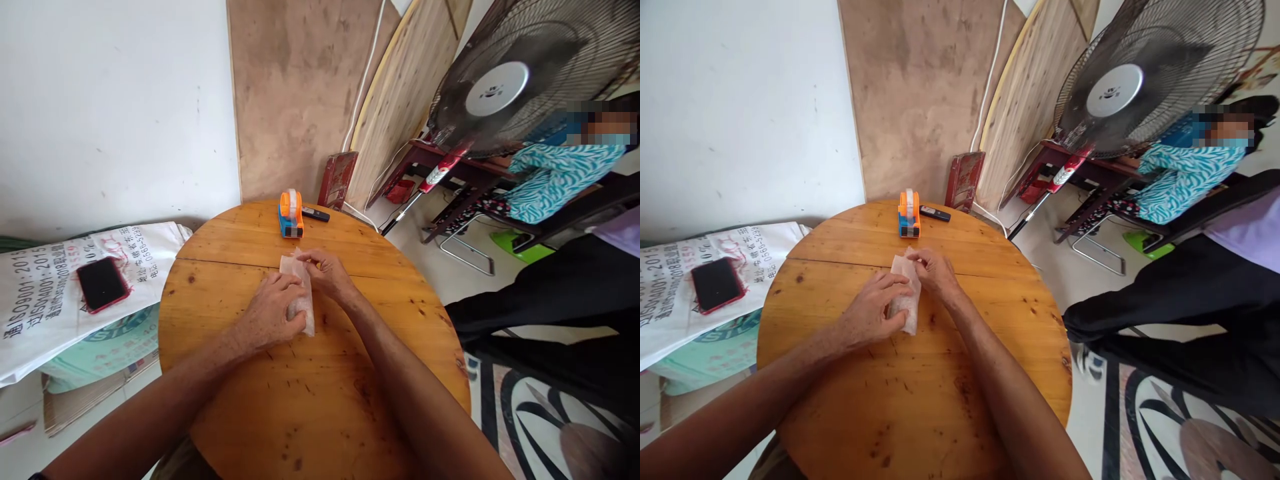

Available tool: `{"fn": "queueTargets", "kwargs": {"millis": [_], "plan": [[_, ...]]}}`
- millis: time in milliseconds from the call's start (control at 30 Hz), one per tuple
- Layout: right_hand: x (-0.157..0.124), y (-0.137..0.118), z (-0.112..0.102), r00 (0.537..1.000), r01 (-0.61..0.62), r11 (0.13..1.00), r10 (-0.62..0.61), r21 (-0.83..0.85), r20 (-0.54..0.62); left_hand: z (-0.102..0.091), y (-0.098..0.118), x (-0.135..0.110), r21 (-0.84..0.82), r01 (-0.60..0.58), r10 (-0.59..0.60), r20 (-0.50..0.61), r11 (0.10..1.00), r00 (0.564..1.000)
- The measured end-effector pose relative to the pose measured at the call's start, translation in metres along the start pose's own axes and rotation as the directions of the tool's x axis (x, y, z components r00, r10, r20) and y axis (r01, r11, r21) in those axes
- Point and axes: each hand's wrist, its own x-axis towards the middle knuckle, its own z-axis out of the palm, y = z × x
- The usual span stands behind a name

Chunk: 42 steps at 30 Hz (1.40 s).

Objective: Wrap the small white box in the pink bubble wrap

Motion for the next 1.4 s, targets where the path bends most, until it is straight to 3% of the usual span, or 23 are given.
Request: {"fn": "queueTargets", "kwargs": {"millis": [133, 267, 500, 667, 833, 967, 1067, 1267, 1400], "plan": [[0.013, 0.004, -0.005, 0.99, -0.066, 0.992, 0.078, 0.105, -0.118, 0.003, -0.001, -0.001, 0.003, 0.019, -0.018, -0.025, 1.0, 1.0], [0.026, 0.01, -0.008, 0.987, -0.16, 0.955, 0.157, 0.251, 0.029, 0.006, -0.002, -0.003, 0.004, 0.015, -0.015, -0.05, 1.0, 0.999], [0.027, 0.008, -0.022, 0.988, -0.126, 0.941, 0.093, 0.314, 0.121, 0.009, -0.003, -0.003, 0.007, 0.01, -0.009, -0.053, 1.0, 0.999], [0.023, 0.006, -0.033, 0.976, -0.094, 0.962, 0.037, 0.258, 0.216, 0.008, -0.001, -0.002, 0.03, 0.022, -0.021, -0.032, 0.999, 0.999], [0.036, 0.004, -0.039, 0.929, 0.018, 0.978, -0.094, 0.21, 0.359, 0.007, 0.001, -0.002, 0.037, 0.012, -0.011, -0.02, 0.999, 1.0], [0.057, 0.003, -0.034, 0.86, 0.057, 0.986, -0.129, 0.158, 0.493, 0.008, 0.002, -0.001, 0.047, 0.024, -0.024, -0.011, 0.999, 1.0], [0.068, 0.005, -0.025, 0.838, 0.059, 0.987, -0.131, 0.151, 0.53, 0.007, 0.002, -0.001, 0.049, 0.021, -0.021, -0.003, 0.999, 1.0], [0.071, 0.011, -0.007, 0.851, -0.001, 0.989, -0.075, 0.146, 0.52, 0.006, 0.004, -0.001, 0.073, 0.018, -0.017, -0.02, 0.997, 1.0], [0.066, 0.017, 0.003, 0.894, -0.058, 0.997, 0.031, 0.046, 0.447, 0.003, 0.006, -0.001, 0.138, 0.01, -0.006, -0.032, 0.99, 0.999]]}}
